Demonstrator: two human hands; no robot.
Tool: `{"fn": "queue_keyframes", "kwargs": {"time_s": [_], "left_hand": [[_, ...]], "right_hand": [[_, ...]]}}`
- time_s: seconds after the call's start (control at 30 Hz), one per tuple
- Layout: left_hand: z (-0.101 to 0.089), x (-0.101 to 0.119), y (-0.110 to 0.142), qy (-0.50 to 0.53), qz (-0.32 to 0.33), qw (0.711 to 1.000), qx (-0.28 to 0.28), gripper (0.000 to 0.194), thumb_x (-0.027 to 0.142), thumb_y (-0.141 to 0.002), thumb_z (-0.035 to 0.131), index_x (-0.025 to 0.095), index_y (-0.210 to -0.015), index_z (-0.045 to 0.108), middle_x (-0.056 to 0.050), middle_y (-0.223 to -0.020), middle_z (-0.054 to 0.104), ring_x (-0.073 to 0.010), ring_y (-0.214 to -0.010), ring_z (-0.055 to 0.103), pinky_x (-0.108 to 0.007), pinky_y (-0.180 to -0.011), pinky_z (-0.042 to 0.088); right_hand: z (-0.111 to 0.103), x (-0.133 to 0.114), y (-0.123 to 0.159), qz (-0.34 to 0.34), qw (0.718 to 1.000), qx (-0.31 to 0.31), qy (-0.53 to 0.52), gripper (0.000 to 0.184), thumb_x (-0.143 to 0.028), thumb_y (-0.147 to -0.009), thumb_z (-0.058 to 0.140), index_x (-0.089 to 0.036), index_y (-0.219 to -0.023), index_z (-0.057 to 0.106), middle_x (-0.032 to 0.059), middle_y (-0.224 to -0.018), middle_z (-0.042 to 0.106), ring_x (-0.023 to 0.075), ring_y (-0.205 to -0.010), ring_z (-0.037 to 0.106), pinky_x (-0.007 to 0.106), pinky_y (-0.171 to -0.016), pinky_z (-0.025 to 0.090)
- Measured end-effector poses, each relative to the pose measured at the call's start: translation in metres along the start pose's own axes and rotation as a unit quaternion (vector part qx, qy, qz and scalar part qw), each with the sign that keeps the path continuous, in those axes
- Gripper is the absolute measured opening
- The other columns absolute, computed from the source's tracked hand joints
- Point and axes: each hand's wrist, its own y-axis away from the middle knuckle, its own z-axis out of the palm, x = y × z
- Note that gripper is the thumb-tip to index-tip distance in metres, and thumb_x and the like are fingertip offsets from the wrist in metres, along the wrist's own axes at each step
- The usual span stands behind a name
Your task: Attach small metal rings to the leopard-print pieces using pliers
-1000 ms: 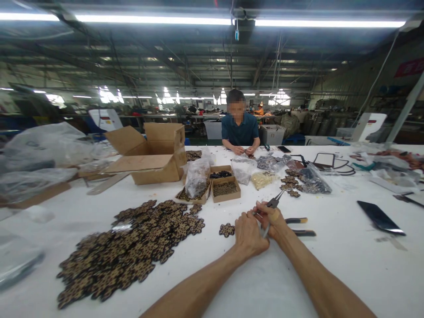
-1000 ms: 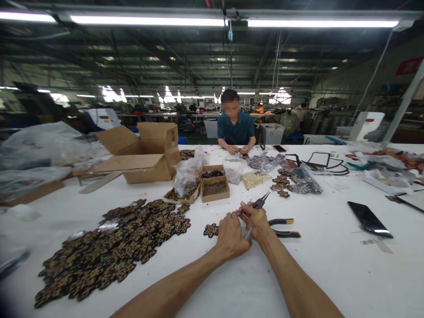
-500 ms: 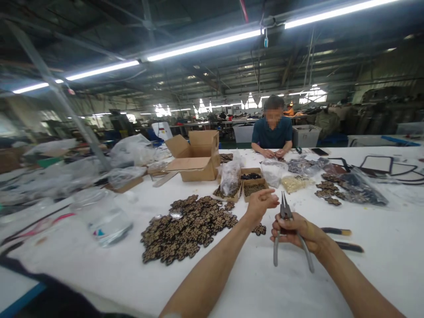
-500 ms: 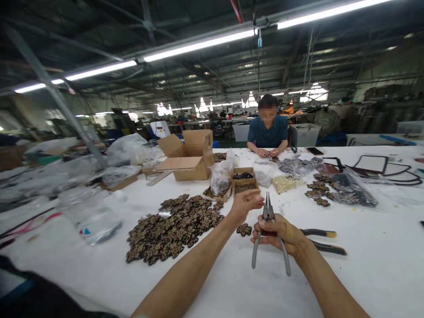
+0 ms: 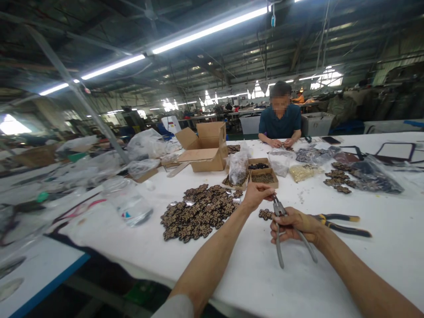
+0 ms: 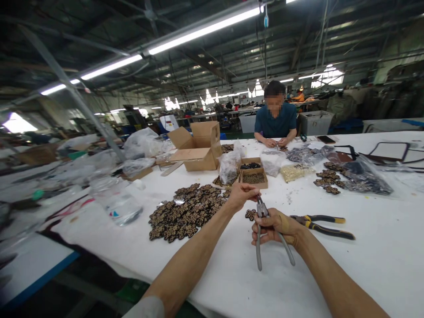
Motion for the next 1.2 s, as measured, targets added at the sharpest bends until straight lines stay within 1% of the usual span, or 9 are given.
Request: {"fn": "queue_keyframes", "kwargs": {"time_s": [0.2, 0.4, 0.57, 0.87, 0.93, 1.0, 1.13, 1.17, 1.2], "left_hand": [[-0.008, -0.021, 0.006, 0.01, 0.033, 0.998, 0.06, 0.047, 0.043, -0.063, 0.084, 0.003, -0.085, 0.072, -0.014, -0.074, 0.07, -0.0148, -0.055, 0.063, -0.028, -0.055, 0.054], [-0.021, -0.045, -0.004, 0.029, 0.023, 0.991, 0.128, 0.047, 0.043, -0.062, 0.084, 0.003, -0.08, 0.071, -0.013, -0.069, 0.069, -0.0159, -0.054, 0.063, -0.028, -0.052, 0.053], [-0.031, -0.057, -0.006, 0.05, -0.019, 0.994, 0.095, 0.054, 0.046, -0.059, 0.086, 0.001, -0.084, 0.07, -0.016, -0.075, 0.07, -0.0179, -0.058, 0.066, -0.031, -0.058, 0.057], [-0.007, -0.047, 0.006, 0.15, -0.081, 0.985, 0.028, 0.048, 0.039, -0.058, 0.089, 0.005, -0.084, 0.066, -0.017, -0.08, 0.071, -0.0229, -0.068, 0.07, -0.032, -0.064, 0.058], [-0.004, -0.045, 0.007, 0.157, -0.098, 0.983, 0.018, 0.046, 0.037, -0.058, 0.089, 0.007, -0.083, 0.065, -0.016, -0.081, 0.071, -0.0223, -0.07, 0.071, -0.031, -0.065, 0.058], [-0.004, -0.044, 0.008, 0.156, -0.11, 0.982, 0.014, 0.045, 0.037, -0.058, 0.089, 0.008, -0.081, 0.065, -0.016, -0.083, 0.071, -0.0211, -0.07, 0.07, -0.03, -0.064, 0.057], [-0.004, -0.045, 0.009, 0.121, -0.109, 0.987, 0.01, 0.044, 0.038, -0.055, 0.089, 0.008, -0.079, 0.067, -0.009, -0.072, 0.067, -0.0129, -0.059, 0.062, -0.025, -0.054, 0.051], [-0.003, -0.045, 0.009, 0.115, -0.108, 0.987, 0.007, 0.044, 0.039, -0.055, 0.089, 0.008, -0.079, 0.068, -0.007, -0.068, 0.065, -0.0112, -0.055, 0.058, -0.024, -0.052, 0.049], [-0.001, -0.046, 0.009, 0.114, -0.107, 0.988, 0.003, 0.045, 0.039, -0.054, 0.089, 0.008, -0.079, 0.068, -0.006, -0.065, 0.064, -0.0101, -0.052, 0.056, -0.024, -0.05, 0.048]], "right_hand": [[0.0, 0.005, -0.003, 0.042, 0.998, 0.041, 0.003, 0.042, -0.03, -0.074, 0.081, -0.017, -0.103, 0.055, 0.0074, -0.084, 0.068, 0.0258, -0.081, 0.068, 0.046, -0.079, 0.053], [-0.018, 0.004, 0.0, 0.084, 0.975, 0.122, 0.163, 0.056, -0.037, -0.073, 0.08, -0.021, -0.116, 0.047, 0.0087, -0.084, 0.069, 0.0272, -0.072, 0.07, 0.033, -0.059, 0.055], [-0.046, 0.001, 0.008, 0.121, 0.923, 0.188, 0.313, 0.043, -0.045, -0.084, 0.066, -0.018, -0.112, 0.048, 0.0108, -0.079, 0.069, 0.0256, -0.065, 0.07, 0.024, -0.047, 0.049], [-0.067, -0.019, 0.026, 0.154, 0.863, 0.195, 0.439, 0.029, -0.046, -0.087, 0.057, -0.018, -0.092, 0.054, 0.0074, -0.07, 0.067, 0.0239, -0.059, 0.068, 0.026, -0.048, 0.046], [-0.071, -0.023, 0.028, 0.156, 0.836, 0.207, 0.484, 0.028, -0.046, -0.088, 0.055, -0.018, -0.09, 0.057, 0.0073, -0.069, 0.067, 0.0228, -0.057, 0.066, 0.026, -0.048, 0.044], [-0.072, -0.027, 0.028, 0.143, 0.785, 0.21, 0.566, 0.028, -0.044, -0.088, 0.055, -0.018, -0.082, 0.062, 0.0075, -0.068, 0.067, 0.0217, -0.057, 0.064, 0.027, -0.05, 0.041], [-0.066, -0.029, 0.018, 0.052, 0.624, 0.319, 0.711, 0.021, -0.039, -0.084, 0.062, -0.02, -0.08, 0.071, 0.0106, -0.074, 0.068, 0.0252, -0.07, 0.063, 0.03, -0.058, 0.04], [-0.063, -0.028, 0.014, 0.013, 0.603, 0.353, 0.715, 0.02, -0.038, -0.083, 0.063, -0.021, -0.084, 0.073, 0.0113, -0.079, 0.069, 0.0262, -0.074, 0.063, 0.031, -0.06, 0.04], [-0.06, -0.027, 0.01, -0.029, 0.606, 0.374, 0.702, 0.021, -0.039, -0.084, 0.063, -0.021, -0.087, 0.073, 0.0115, -0.084, 0.07, 0.0265, -0.077, 0.063, 0.031, -0.062, 0.042]]}}
